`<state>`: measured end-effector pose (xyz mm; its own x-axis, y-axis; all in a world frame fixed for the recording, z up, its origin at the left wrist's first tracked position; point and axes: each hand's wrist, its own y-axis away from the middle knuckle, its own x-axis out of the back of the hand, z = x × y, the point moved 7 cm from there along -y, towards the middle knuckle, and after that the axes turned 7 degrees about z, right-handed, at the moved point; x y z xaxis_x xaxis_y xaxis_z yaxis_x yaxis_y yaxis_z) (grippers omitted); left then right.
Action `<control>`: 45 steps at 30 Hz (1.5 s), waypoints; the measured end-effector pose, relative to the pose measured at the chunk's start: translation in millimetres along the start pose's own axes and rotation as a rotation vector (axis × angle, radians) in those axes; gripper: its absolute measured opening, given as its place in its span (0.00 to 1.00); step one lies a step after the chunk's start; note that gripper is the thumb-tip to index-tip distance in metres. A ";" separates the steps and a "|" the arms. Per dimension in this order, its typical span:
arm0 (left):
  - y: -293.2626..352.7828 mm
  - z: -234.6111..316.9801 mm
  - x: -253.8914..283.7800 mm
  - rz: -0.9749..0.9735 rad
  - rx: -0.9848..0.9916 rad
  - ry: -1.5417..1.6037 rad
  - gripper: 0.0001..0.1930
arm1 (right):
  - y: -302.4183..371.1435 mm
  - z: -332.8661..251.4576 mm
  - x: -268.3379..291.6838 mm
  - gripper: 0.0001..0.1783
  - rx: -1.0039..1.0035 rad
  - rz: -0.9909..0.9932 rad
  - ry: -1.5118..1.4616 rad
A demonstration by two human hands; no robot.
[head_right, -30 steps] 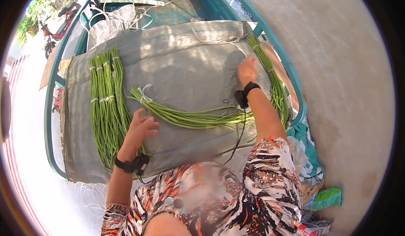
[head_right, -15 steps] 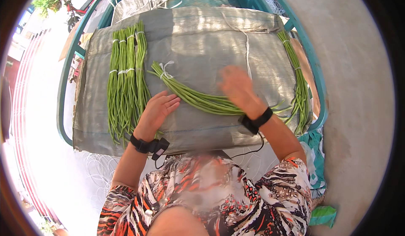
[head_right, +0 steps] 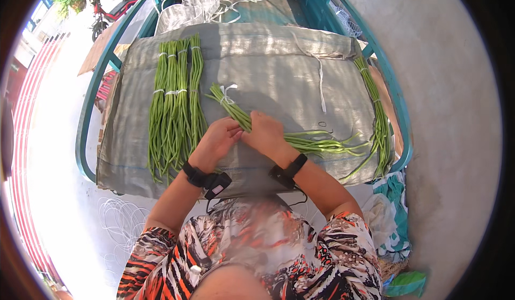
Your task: The person bundles long green vegetables by hand using white string, tying a knot around each bunch.
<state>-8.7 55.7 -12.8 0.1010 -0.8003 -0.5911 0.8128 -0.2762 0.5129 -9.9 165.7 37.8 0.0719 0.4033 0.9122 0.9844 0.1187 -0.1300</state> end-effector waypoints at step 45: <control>-45.9 -8.3 1.9 0.079 0.044 0.227 0.17 | 18.2 25.4 -20.1 0.14 -0.395 -0.198 -1.051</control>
<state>-41.0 71.2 -42.6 0.2937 -0.6815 -0.6703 0.7723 -0.2440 0.5865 2.5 182.8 7.2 -0.0772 0.9918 0.1020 0.9587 0.0457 0.2807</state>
